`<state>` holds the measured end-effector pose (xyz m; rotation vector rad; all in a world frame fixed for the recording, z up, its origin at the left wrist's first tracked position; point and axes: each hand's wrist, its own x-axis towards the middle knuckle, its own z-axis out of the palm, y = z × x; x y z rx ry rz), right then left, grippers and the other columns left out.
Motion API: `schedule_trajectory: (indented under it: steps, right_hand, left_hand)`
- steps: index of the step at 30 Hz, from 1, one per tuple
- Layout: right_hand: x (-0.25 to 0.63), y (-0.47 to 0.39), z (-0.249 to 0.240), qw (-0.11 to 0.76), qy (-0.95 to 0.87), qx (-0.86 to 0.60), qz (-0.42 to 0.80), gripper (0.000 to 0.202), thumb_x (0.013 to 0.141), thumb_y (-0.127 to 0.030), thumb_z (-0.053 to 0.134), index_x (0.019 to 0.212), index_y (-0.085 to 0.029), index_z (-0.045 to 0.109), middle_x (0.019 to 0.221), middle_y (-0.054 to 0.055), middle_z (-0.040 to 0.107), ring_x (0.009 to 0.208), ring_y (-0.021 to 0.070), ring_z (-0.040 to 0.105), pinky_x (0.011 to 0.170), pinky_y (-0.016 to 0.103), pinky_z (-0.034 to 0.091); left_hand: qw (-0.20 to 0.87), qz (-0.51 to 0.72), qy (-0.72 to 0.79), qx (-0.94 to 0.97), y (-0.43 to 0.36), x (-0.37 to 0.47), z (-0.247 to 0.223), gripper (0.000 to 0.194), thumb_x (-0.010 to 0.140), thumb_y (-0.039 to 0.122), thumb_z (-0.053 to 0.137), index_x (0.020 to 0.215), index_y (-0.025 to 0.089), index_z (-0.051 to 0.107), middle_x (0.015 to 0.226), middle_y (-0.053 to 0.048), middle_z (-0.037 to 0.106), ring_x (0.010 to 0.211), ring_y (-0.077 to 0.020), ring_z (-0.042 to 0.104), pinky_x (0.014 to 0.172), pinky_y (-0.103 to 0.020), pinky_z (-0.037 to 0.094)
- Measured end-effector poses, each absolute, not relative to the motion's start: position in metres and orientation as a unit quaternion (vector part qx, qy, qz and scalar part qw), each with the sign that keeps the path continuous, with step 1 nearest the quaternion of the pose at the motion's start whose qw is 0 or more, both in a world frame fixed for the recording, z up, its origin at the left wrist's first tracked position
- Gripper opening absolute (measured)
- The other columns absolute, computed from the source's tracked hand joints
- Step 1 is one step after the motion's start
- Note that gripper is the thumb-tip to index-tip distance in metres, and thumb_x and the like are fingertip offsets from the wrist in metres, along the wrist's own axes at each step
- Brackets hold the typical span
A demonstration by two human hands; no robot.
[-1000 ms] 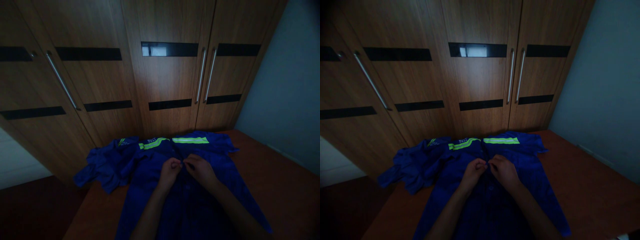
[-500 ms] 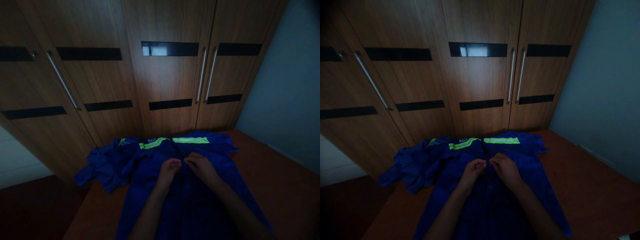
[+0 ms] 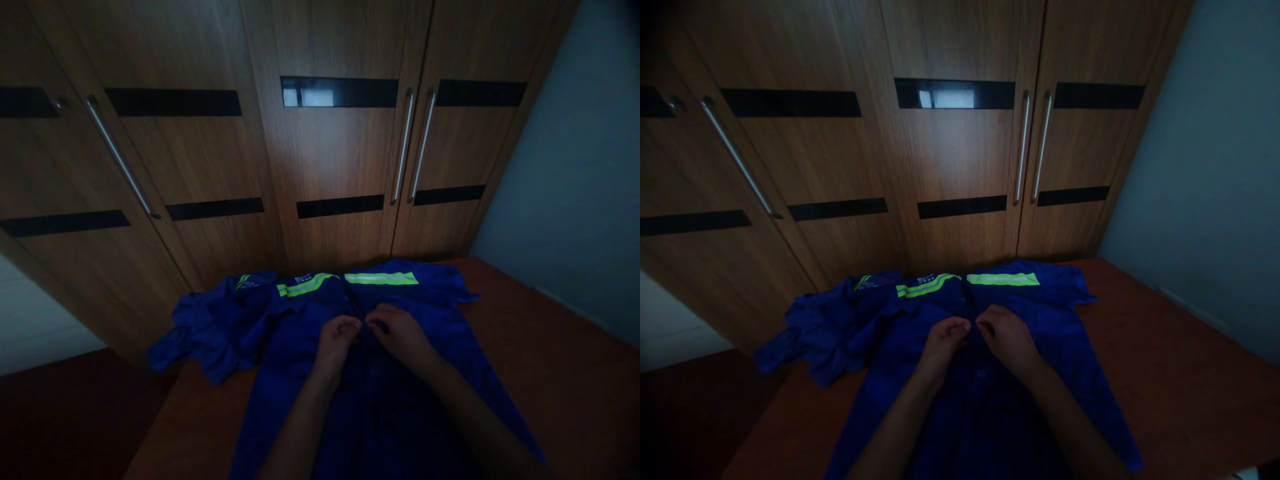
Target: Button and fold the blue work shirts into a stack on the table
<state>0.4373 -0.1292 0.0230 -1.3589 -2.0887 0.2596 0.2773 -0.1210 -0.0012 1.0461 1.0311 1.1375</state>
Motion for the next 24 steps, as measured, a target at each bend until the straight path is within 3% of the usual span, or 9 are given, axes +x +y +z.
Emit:
schedule_trajectory:
  steps: [4,11,17,24]
  right_hand:
    - [0.438,-0.126,0.019,0.331,-0.774,-0.528,0.107,0.012,0.081,-0.013,0.055,0.083,-0.022,0.063,0.082,0.0,0.062,0.075,0.0147,0.059,0.071,0.026,0.045]
    - [0.43,-0.137,0.022,0.309,-0.813,-0.49,0.057,0.015,0.083,-0.011,0.051,0.08,-0.022,0.062,0.081,0.002,0.061,0.083,0.0169,0.058,0.075,0.028,0.045]
    - [0.43,-0.137,0.017,0.349,-0.79,-0.503,0.04,0.015,0.085,-0.011,0.05,0.086,-0.021,0.06,0.085,0.002,0.062,0.084,0.0174,0.058,0.078,0.029,0.045]
    - [0.429,-0.138,0.027,0.263,-0.832,-0.489,0.003,0.016,0.088,-0.014,0.049,0.092,-0.023,0.062,0.088,0.003,0.061,0.088,0.0178,0.056,0.078,0.028,0.045]
  left_hand:
    - [0.599,0.487,0.444,0.455,-0.121,0.277,-0.001,0.018,0.066,0.03,0.07,0.075,0.014,0.069,0.066,0.0,0.061,0.061,-0.0096,0.053,0.061,-0.021,0.039]
    - [0.592,0.495,0.435,0.464,-0.121,0.277,0.0,0.017,0.066,0.032,0.068,0.07,0.016,0.064,0.066,0.001,0.058,0.061,-0.0098,0.052,0.059,-0.02,0.04]
    - [0.584,0.499,0.428,0.476,-0.122,0.278,0.001,0.016,0.069,0.031,0.065,0.072,0.016,0.061,0.066,0.002,0.056,0.06,-0.0097,0.051,0.058,-0.02,0.041]
    - [0.573,0.498,0.432,0.486,-0.121,0.279,-0.003,0.014,0.069,0.03,0.064,0.071,0.017,0.059,0.059,0.004,0.053,0.055,-0.009,0.047,0.053,-0.019,0.036]
